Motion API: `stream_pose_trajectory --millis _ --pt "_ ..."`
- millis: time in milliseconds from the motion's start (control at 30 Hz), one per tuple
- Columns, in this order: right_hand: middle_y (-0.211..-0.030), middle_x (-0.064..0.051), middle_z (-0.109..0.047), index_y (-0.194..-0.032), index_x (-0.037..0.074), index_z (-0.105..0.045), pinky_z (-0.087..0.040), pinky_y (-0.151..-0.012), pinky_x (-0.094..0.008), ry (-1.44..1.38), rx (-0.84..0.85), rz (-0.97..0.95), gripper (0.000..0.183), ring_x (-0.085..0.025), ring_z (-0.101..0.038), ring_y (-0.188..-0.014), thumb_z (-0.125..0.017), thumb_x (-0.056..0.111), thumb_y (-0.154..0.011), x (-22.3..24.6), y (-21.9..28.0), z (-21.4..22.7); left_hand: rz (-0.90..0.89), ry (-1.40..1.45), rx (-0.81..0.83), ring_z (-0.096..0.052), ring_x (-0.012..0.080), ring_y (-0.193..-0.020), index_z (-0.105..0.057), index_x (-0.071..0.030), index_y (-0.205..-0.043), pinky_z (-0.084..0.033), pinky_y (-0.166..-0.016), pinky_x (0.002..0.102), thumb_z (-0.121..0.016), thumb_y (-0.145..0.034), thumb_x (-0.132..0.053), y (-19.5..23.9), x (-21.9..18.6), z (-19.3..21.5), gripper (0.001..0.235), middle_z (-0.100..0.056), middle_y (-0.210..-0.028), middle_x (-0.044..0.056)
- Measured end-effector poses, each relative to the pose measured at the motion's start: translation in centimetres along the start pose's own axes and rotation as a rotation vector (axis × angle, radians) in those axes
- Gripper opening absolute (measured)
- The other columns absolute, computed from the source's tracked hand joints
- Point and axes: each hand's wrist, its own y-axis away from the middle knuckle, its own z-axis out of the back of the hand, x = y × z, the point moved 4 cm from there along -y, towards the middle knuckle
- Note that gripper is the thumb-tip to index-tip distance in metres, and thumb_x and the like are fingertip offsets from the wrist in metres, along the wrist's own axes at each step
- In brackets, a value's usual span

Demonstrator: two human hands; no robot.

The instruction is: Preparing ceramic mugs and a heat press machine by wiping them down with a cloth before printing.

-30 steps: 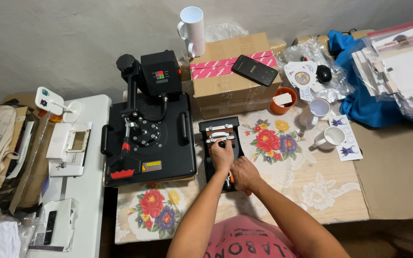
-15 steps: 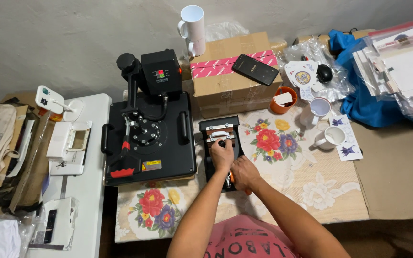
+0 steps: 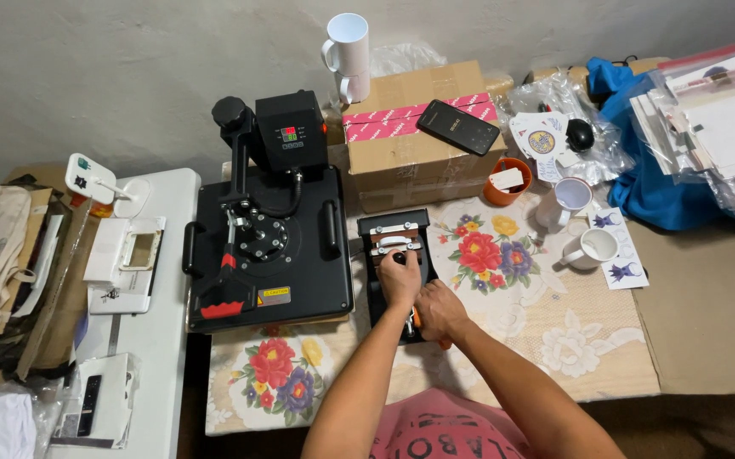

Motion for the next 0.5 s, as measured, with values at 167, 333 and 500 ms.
stream_pose_trajectory --millis 167,333,500 --pt "-0.075 -0.007 -0.066 -0.082 0.018 -0.062 -0.048 -0.097 -0.045 0.018 0.031 -0.019 0.035 -0.031 -0.07 -0.08 -0.077 0.038 -0.057 0.7 -0.3 1.3 -0.008 -0.028 -0.007 -0.066 0.034 -0.057 -0.063 -0.007 -0.063 -0.051 -0.056 0.041 -0.069 -0.086 -0.026 -0.3 0.4 -0.2 0.031 -0.055 -0.055 0.017" --pt "-0.076 -0.007 -0.067 -0.081 0.017 -0.063 -0.049 -0.099 -0.045 -0.011 0.034 -0.029 0.035 -0.03 -0.071 -0.081 -0.077 0.039 -0.058 0.8 -0.3 1.9 -0.009 0.007 0.011 -0.064 0.0305 -0.054 -0.061 -0.008 -0.062 -0.05 -0.055 0.039 -0.069 -0.084 -0.025 -0.3 1.1 -0.5 0.029 -0.053 -0.052 0.014" --pt "-0.074 -0.008 -0.065 -0.079 0.018 -0.062 -0.052 -0.098 -0.045 -0.006 -0.051 0.014 0.04 -0.029 -0.071 -0.08 -0.077 0.045 -0.053 0.2 0.0 0.8 -0.022 0.012 0.027 -0.066 0.0354 -0.058 -0.063 -0.007 -0.064 -0.051 -0.055 0.042 -0.068 -0.086 -0.026 -0.2 0.5 0.0 0.03 -0.057 -0.056 0.019"
